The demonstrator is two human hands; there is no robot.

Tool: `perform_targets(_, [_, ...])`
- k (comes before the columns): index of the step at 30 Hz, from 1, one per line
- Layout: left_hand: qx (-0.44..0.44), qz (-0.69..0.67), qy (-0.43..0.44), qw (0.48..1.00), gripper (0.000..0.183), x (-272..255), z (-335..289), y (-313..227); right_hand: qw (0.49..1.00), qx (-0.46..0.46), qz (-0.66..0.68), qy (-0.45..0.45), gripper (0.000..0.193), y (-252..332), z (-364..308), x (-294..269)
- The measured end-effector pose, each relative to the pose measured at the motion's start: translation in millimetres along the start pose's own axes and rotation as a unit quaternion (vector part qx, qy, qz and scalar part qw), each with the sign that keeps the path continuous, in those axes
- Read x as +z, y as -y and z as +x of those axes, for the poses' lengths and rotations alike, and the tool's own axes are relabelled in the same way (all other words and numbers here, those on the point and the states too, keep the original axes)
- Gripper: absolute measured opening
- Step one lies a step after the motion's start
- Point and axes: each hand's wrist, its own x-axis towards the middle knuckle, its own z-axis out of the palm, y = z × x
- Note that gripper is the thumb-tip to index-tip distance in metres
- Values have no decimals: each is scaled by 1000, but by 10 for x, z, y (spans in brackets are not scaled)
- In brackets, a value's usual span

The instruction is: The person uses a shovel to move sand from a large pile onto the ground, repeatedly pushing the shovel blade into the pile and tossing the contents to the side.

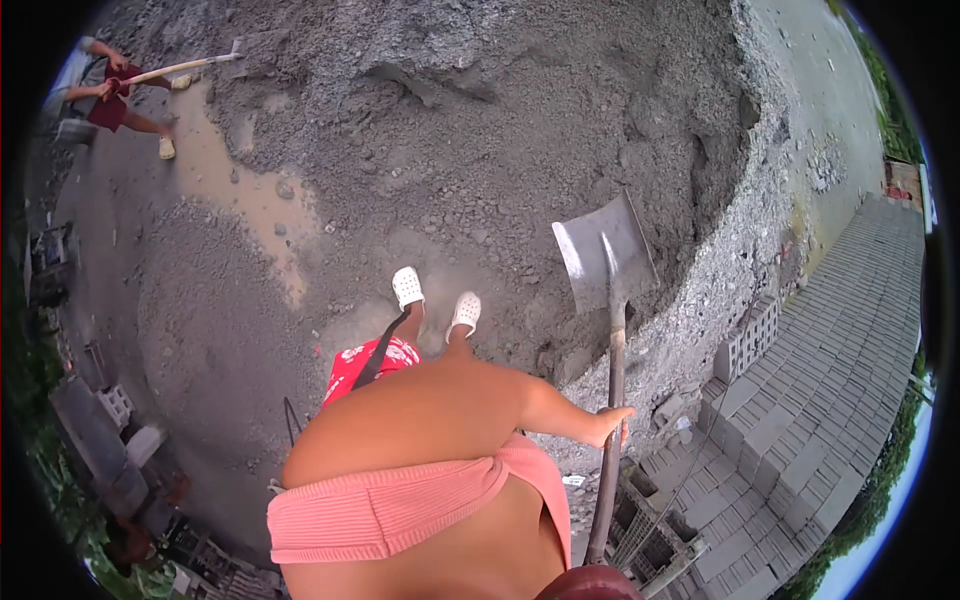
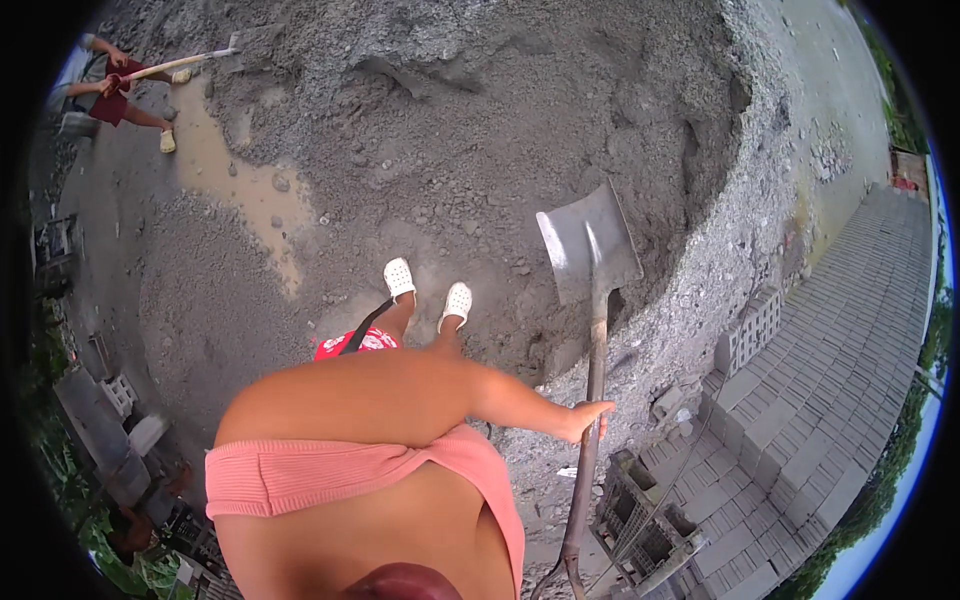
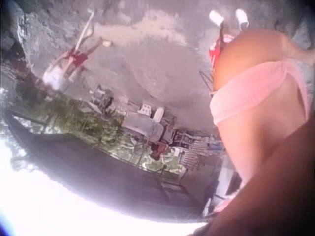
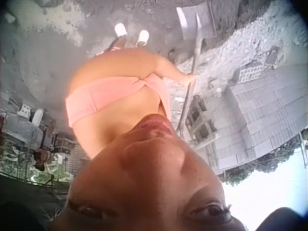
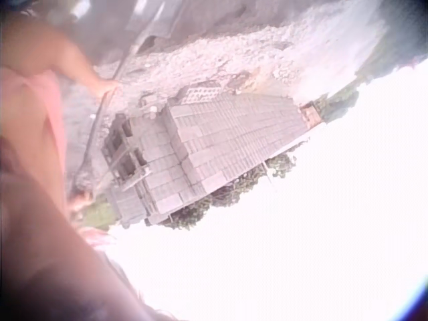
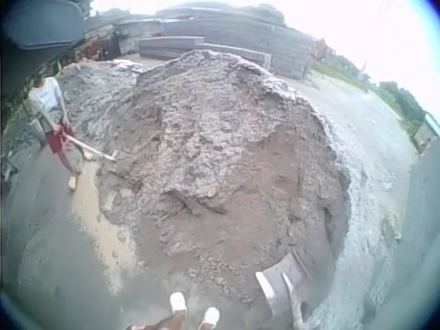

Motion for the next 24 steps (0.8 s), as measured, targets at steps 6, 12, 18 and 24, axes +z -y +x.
perform_targets(6, [7, 67, 44, 997, 25, 872, -153, 210, 999, -36, 33, -6, 11, 222, -253, 451])
perform_targets(12, [333, 17, 3, 943, 29, 742, -71, -3609, 945, -35, 170, 278, 10, 829, -617, 3579])
perform_targets(18, [434, -17, -52, 899, 34, 957, -535, -4827, 935, -103, 120, 317, 6, 1474, -940, 4653])
perform_targets(24, [362, -60, 82, 927, 32, 884, -643, -5005, 949, -103, 137, 264, 9, 1208, -1043, 4493])
